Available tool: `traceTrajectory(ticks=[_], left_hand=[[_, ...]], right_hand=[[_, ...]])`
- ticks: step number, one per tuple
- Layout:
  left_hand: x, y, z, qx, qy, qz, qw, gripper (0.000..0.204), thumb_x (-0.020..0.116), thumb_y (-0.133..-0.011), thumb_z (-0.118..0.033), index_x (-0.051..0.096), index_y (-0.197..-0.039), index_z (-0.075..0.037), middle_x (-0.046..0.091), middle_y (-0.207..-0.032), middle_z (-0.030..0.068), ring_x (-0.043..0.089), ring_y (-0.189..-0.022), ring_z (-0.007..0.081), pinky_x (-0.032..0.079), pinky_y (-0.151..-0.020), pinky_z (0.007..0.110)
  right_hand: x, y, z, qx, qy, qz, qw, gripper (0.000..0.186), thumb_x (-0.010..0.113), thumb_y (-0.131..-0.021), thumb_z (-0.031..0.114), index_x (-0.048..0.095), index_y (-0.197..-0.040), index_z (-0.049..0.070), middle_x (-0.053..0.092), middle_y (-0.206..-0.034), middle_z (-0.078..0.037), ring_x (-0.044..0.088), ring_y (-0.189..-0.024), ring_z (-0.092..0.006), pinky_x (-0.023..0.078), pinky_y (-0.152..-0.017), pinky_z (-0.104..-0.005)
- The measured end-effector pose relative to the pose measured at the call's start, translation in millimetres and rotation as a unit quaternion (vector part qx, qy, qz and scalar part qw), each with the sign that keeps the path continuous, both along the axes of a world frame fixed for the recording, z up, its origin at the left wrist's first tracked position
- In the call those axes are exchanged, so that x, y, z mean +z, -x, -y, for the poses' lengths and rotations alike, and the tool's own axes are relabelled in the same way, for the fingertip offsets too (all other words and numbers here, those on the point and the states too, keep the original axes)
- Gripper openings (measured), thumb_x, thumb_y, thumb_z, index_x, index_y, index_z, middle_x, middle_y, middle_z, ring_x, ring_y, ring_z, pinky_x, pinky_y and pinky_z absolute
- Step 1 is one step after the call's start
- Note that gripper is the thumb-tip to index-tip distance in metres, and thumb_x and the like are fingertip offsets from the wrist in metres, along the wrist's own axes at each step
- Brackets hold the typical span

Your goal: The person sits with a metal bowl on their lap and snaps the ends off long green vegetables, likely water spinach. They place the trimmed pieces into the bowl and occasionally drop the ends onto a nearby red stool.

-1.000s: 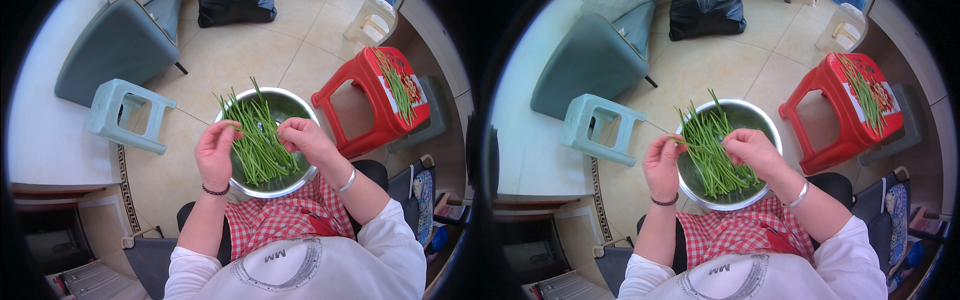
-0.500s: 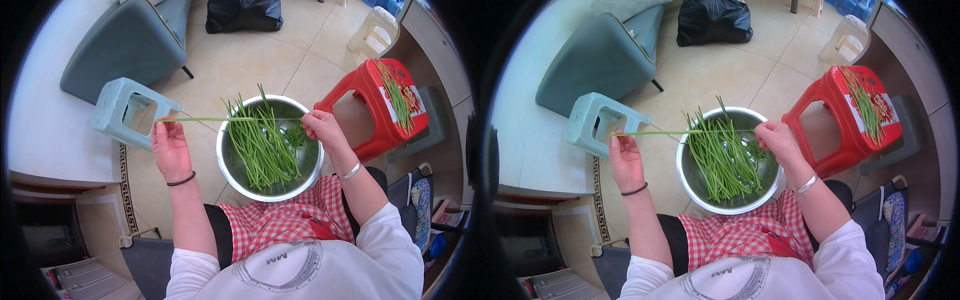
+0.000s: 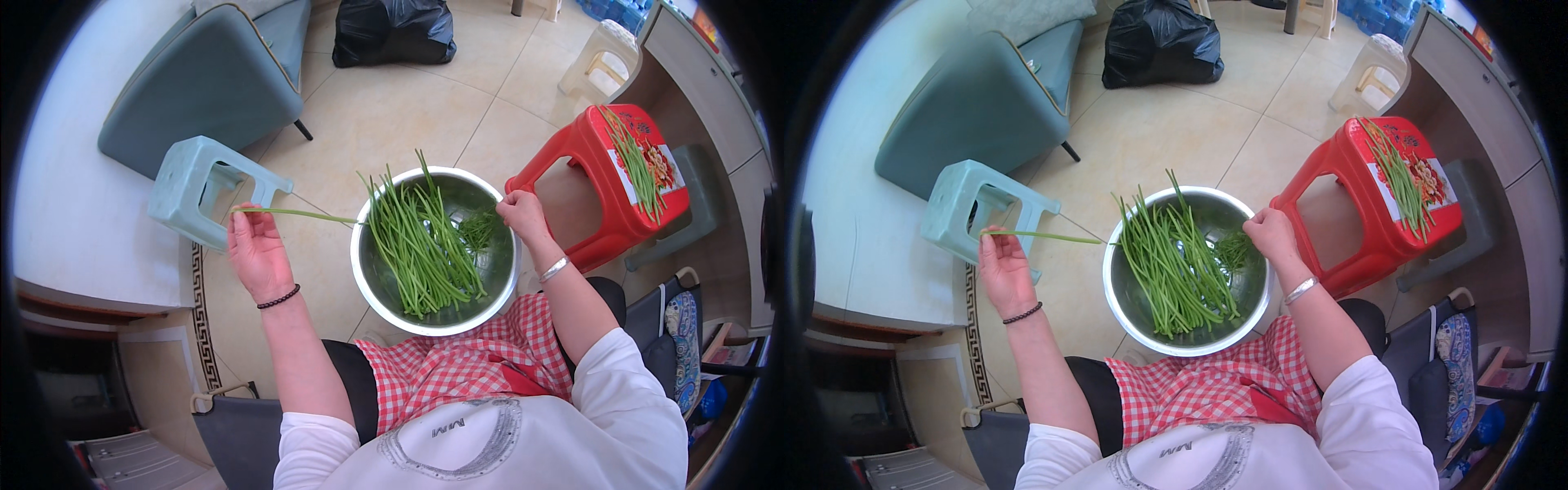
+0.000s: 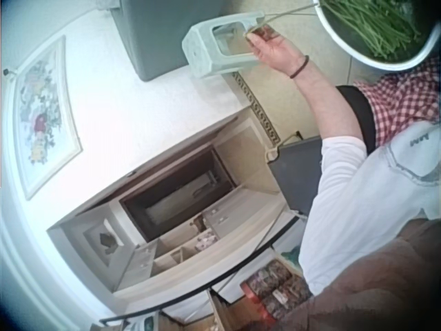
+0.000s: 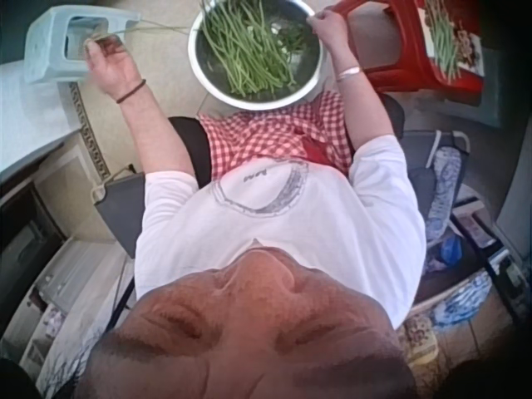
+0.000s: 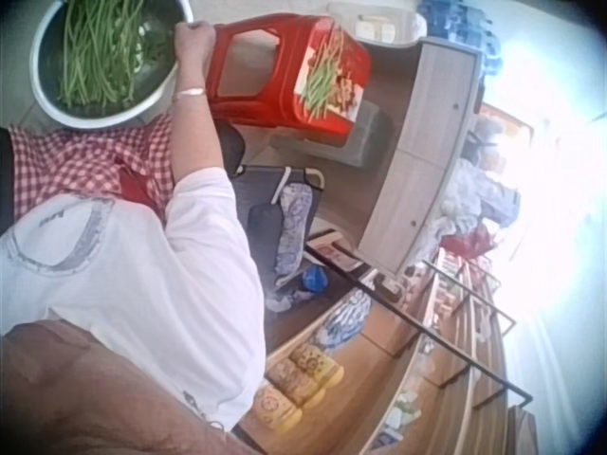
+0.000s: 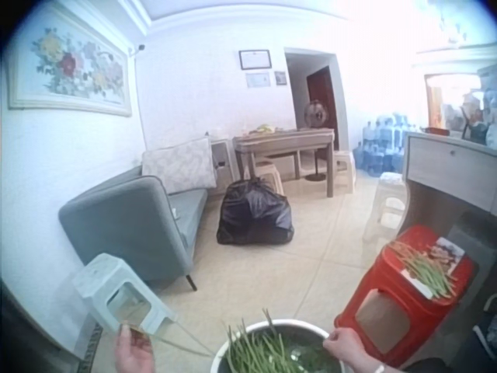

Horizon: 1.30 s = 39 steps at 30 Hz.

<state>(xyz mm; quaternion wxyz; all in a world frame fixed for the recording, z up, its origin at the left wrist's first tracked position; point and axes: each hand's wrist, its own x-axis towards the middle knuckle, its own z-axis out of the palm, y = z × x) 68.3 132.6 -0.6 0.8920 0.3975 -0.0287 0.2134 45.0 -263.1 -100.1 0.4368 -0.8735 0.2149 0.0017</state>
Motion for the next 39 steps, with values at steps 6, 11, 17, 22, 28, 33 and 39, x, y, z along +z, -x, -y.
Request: traceTrajectory(ticks=[6, 11, 17, 22, 28, 33, 39], left_hand=[[-7, 9, 46, -0.086, -0.047, -0.039, 0.994, 0.014, 0.053, -0.092, -0.007, 0.059, -0.104, -0.001, 0.062, -0.101, 0.0101, 0.061, -0.089, 0.0157, 0.053, -0.074, 0.027], [-13, 32, 96, -0.191, -0.097, -0.071, 0.974, 0.014, 0.054, -0.092, -0.005, 0.06, -0.104, 0.0, 0.063, -0.098, 0.0105, 0.061, -0.086, 0.0151, 0.053, -0.074, 0.027], [-17, 49, 119, -0.252, -0.163, -0.112, 0.947, 0.016, 0.056, -0.091, -0.008, 0.059, -0.104, 0.001, 0.064, -0.096, 0.0097, 0.061, -0.086, 0.0146, 0.052, -0.076, 0.026], [-16, 56, 127, -0.267, -0.212, -0.12, 0.933, 0.016, 0.058, -0.09, -0.008, 0.061, -0.101, 0.002, 0.066, -0.094, 0.0089, 0.062, -0.084, 0.014, 0.051, -0.076, 0.026], [-17, 61, 133, -0.295, -0.223, -0.143, 0.918, 0.015, 0.061, -0.087, -0.003, 0.063, -0.101, 0.002, 0.067, -0.092, 0.0077, 0.062, -0.084, 0.0121, 0.051, -0.077, 0.023], [-20, 65, 136, -0.293, -0.245, -0.128, 0.915, 0.016, 0.063, -0.085, -0.001, 0.065, -0.101, 0.002, 0.067, -0.093, 0.0056, 0.062, -0.085, 0.0097, 0.05, -0.077, 0.021], [-15, 68, 137, -0.265, -0.308, -0.117, 0.906, 0.016, 0.063, -0.085, 0.002, 0.064, -0.1, 0.003, 0.066, -0.092, 0.0063, 0.061, -0.083, 0.0105, 0.05, -0.077, 0.022]], right_hand=[[16, 14, -22, 0.046, 0.211, 0.006, 0.976, 0.015, 0.063, -0.076, 0.018, 0.067, -0.084, 0.005, 0.068, -0.081, -0.013, 0.064, -0.079, -0.0309, 0.05, -0.073, -0.04], [61, 21, -41, 0.155, 0.175, 0.033, 0.972, 0.021, 0.061, -0.081, 0.017, 0.065, -0.097, 0.004, 0.067, -0.087, -0.012, 0.065, -0.074, -0.0272, 0.05, -0.07, -0.0377], [113, 36, -75, 0.207, -0.219, 0.075, 0.95, 0.016, 0.062, -0.085, 0.011, 0.062, -0.095, -0.001, 0.064, -0.079, -0.004, 0.058, -0.069, -0.0083, 0.047, -0.062, -0.024], [117, 47, -93, 0.2, -0.275, 0.142, 0.93, 0.01, 0.06, -0.086, 0.006, 0.062, -0.092, -0.002, 0.061, -0.076, 0.0, 0.053, -0.064, -0.0024, 0.044, -0.057, -0.0189], [116, 51, -89, 0.201, -0.26, 0.158, 0.931, 0.01, 0.062, -0.085, 0.006, 0.062, -0.091, -0.002, 0.061, -0.075, -0.001, 0.054, -0.063, -0.0037, 0.044, -0.056, -0.0196], [116, 52, -87, 0.222, -0.21, 0.181, 0.935, 0.009, 0.064, -0.083, 0.005, 0.063, -0.088, -0.001, 0.06, -0.075, -0.003, 0.056, -0.063, -0.0063, 0.045, -0.056, -0.0206], [117, 55, -88, 0.229, -0.161, 0.206, 0.938, 0.008, 0.065, -0.081, 0.004, 0.063, -0.087, 0.0, 0.059, -0.075, -0.006, 0.057, -0.063, -0.0109, 0.046, -0.057, -0.0234]])
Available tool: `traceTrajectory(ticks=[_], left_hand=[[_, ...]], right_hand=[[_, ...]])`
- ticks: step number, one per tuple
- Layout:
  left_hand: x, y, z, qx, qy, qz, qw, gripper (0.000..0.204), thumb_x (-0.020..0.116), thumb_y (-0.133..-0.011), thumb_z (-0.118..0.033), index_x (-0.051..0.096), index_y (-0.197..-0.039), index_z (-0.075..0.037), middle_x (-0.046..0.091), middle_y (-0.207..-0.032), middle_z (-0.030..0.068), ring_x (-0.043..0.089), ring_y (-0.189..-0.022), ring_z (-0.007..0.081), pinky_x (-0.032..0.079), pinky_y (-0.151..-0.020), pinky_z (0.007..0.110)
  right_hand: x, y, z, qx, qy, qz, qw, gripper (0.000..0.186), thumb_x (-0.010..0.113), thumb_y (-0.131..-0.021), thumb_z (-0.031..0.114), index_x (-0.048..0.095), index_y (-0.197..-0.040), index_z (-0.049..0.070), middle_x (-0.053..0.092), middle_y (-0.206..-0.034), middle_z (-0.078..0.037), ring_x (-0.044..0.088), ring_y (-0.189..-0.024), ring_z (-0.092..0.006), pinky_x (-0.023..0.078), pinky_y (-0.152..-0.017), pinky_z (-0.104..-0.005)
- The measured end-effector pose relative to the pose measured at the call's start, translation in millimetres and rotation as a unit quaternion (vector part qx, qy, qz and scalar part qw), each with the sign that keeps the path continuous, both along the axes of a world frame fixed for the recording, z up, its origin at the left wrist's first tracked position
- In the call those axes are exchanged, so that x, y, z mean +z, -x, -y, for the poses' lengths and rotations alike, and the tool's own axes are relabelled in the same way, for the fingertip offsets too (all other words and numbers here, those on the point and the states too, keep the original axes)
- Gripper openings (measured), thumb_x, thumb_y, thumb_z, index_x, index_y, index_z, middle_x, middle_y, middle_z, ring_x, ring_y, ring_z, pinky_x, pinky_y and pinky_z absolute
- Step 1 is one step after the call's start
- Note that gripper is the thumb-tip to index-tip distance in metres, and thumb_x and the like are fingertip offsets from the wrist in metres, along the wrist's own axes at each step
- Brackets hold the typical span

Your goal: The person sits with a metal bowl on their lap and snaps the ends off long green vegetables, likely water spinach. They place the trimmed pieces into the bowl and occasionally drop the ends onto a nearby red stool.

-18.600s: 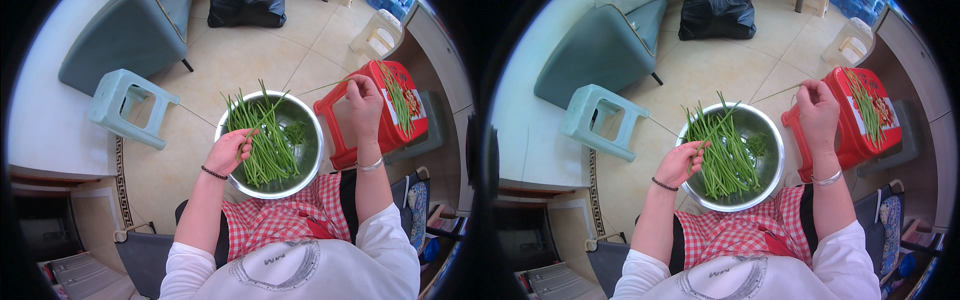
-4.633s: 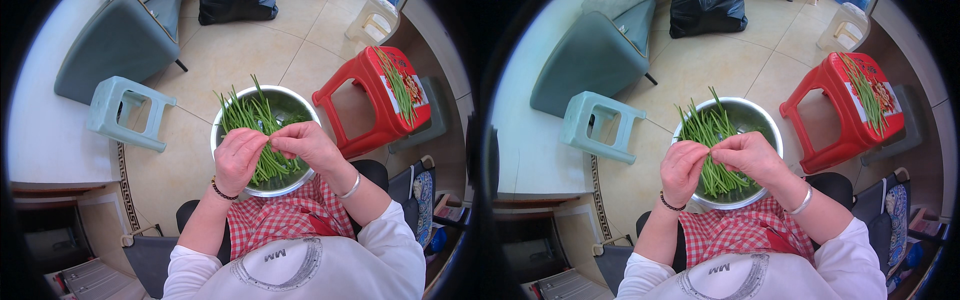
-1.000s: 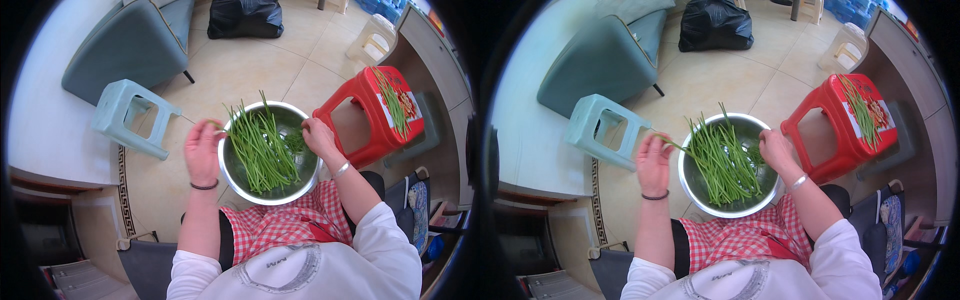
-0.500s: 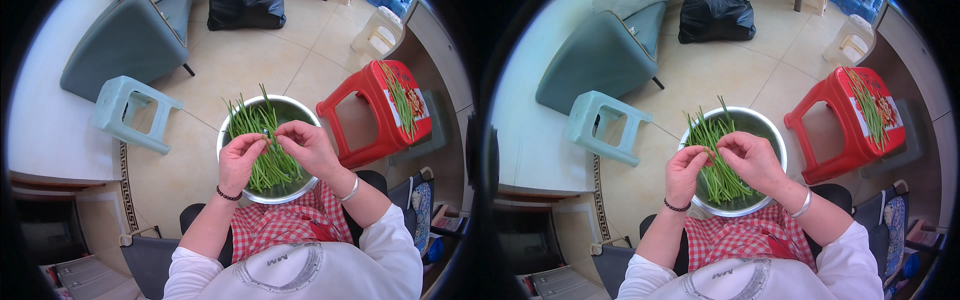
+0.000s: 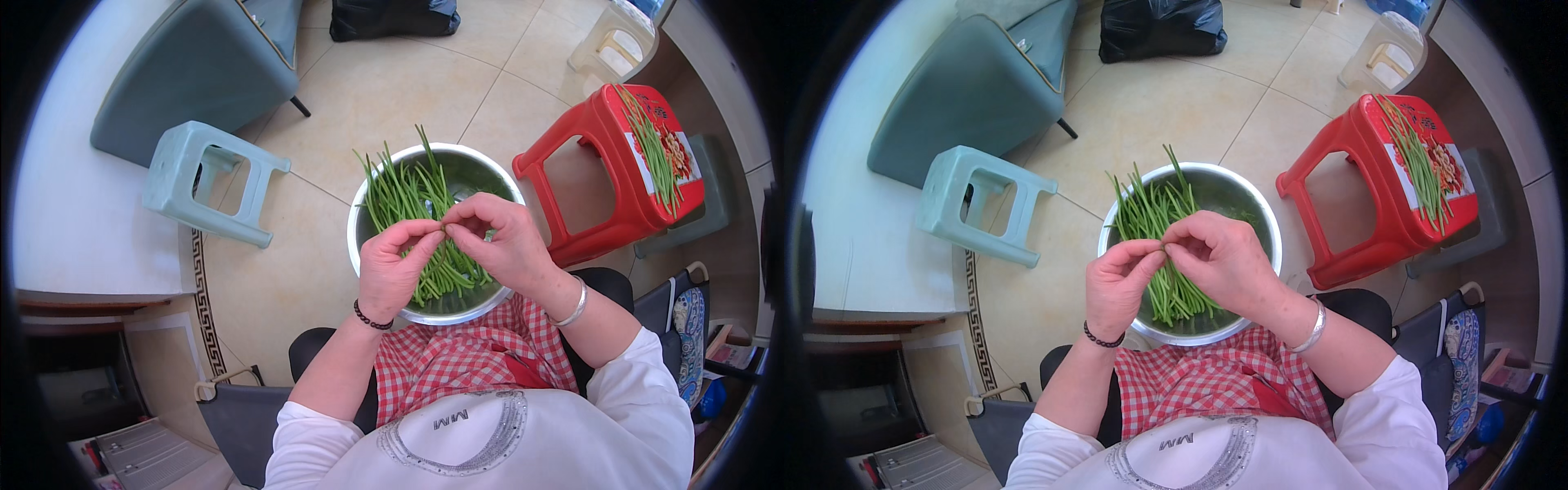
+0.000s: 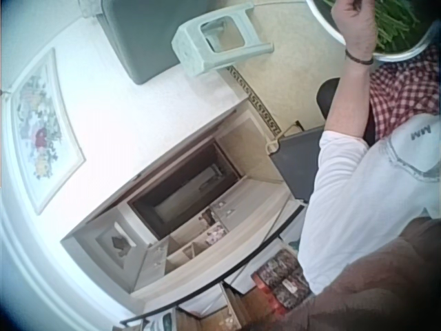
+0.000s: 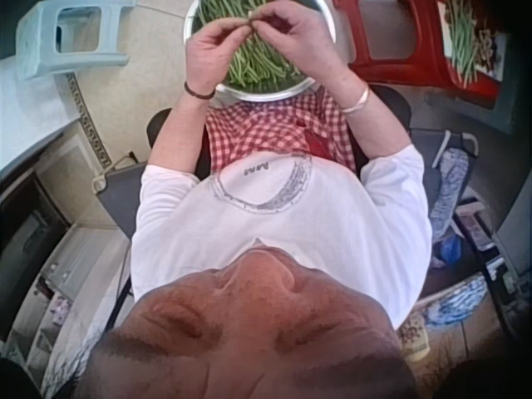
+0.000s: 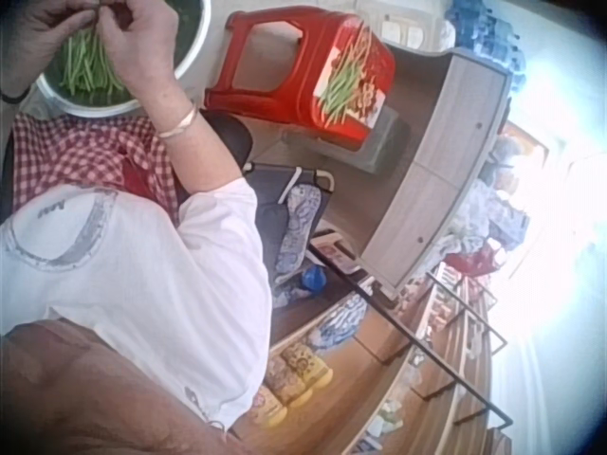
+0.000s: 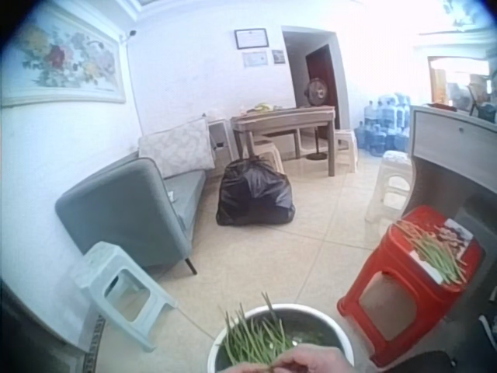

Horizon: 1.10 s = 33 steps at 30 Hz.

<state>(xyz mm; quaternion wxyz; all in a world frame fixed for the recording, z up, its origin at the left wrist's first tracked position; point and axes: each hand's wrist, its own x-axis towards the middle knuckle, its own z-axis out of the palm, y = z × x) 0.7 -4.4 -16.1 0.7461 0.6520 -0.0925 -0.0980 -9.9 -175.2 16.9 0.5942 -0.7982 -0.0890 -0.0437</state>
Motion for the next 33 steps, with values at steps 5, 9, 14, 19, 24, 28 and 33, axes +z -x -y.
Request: traceTrajectory(ticks=[5, 9, 14, 19, 24, 28, 33], left_hand=[[2, 0, -1, 0.001, -0.086, 0.064, 0.994, 0.014, 0.064, -0.084, 0.001, 0.065, -0.097, 0.003, 0.066, -0.09, 0.0039, 0.06, -0.081, 0.009, 0.048, -0.075, 0.02], [2, 0, -1, -0.004, -0.106, 0.09, 0.99, 0.013, 0.064, -0.083, 0.001, 0.065, -0.096, 0.002, 0.066, -0.091, 0.004, 0.06, -0.082, 0.0084, 0.048, -0.074, 0.021], [1, 5, 3, 0.013, -0.072, 0.044, 0.996, 0.014, 0.062, -0.085, 0.0, 0.063, -0.099, 0.002, 0.066, -0.092, 0.0063, 0.06, -0.083, 0.01, 0.048, -0.076, 0.023], [1, -6, -3, 0.017, 0.072, -0.03, 0.997, 0.014, 0.056, -0.091, -0.007, 0.06, -0.101, 0.002, 0.065, -0.095, 0.0075, 0.061, -0.087, 0.0142, 0.05, -0.08, 0.027], [-6, -9, -7, -0.024, 0.163, -0.097, 0.982, 0.015, 0.056, -0.091, -0.008, 0.059, -0.104, 0.0, 0.064, -0.095, 0.0063, 0.06, -0.089, 0.0132, 0.05, -0.081, 0.026], [-5, -7, -6, -0.05, 0.115, -0.099, 0.987, 0.016, 0.06, -0.089, -0.006, 0.06, -0.104, 0.0, 0.064, -0.091, 0.0042, 0.06, -0.085, 0.0108, 0.049, -0.079, 0.024], [3, -7, -8, -0.066, 0.024, -0.085, 0.994, 0.014, 0.062, -0.086, -0.002, 0.061, -0.1, 0.001, 0.065, -0.091, 0.0045, 0.061, -0.084, 0.0112, 0.049, -0.078, 0.023]], right_hand=[[-3, 1, 0, 0.002, 0.034, 0.046, 0.998, 0.008, 0.065, -0.079, 0.003, 0.062, -0.085, 0.001, 0.059, -0.073, -0.007, 0.059, -0.063, -0.0137, 0.047, -0.057, -0.0249], [-7, 0, 0, 0.0, 0.071, 0.093, 0.993, 0.008, 0.065, -0.076, 0.003, 0.06, -0.081, 0.001, 0.058, -0.071, -0.006, 0.059, -0.06, -0.0134, 0.047, -0.055, -0.025], [-4, 1, -4, -0.026, 0.039, 0.007, 0.999, 0.007, 0.063, -0.075, 0.003, 0.059, -0.08, 0.0, 0.058, -0.067, -0.006, 0.057, -0.056, -0.0114, 0.046, -0.053, -0.0252], [-10, -4, 3, -0.041, 0.004, -0.096, 0.994, 0.007, 0.062, -0.079, 0.005, 0.06, -0.082, -0.001, 0.06, -0.069, -0.005, 0.056, -0.059, -0.0083, 0.045, -0.054, -0.0235], [-4, -6, 2, 0.0, -0.024, -0.048, 0.999, 0.012, 0.06, -0.084, 0.008, 0.062, -0.09, -0.002, 0.062, -0.071, -0.004, 0.057, -0.063, -0.007, 0.046, -0.057, -0.022], [-6, -3, 3, 0.037, -0.068, -0.102, 0.992, 0.014, 0.06, -0.085, 0.008, 0.062, -0.093, -0.003, 0.063, -0.075, -0.004, 0.058, -0.068, -0.0055, 0.048, -0.061, -0.0208], [-6, -5, 10, 0.069, -0.139, -0.182, 0.971, 0.015, 0.059, -0.084, 0.007, 0.063, -0.091, -0.005, 0.064, -0.076, -0.004, 0.058, -0.069, -0.0051, 0.048, -0.061, -0.0202]])
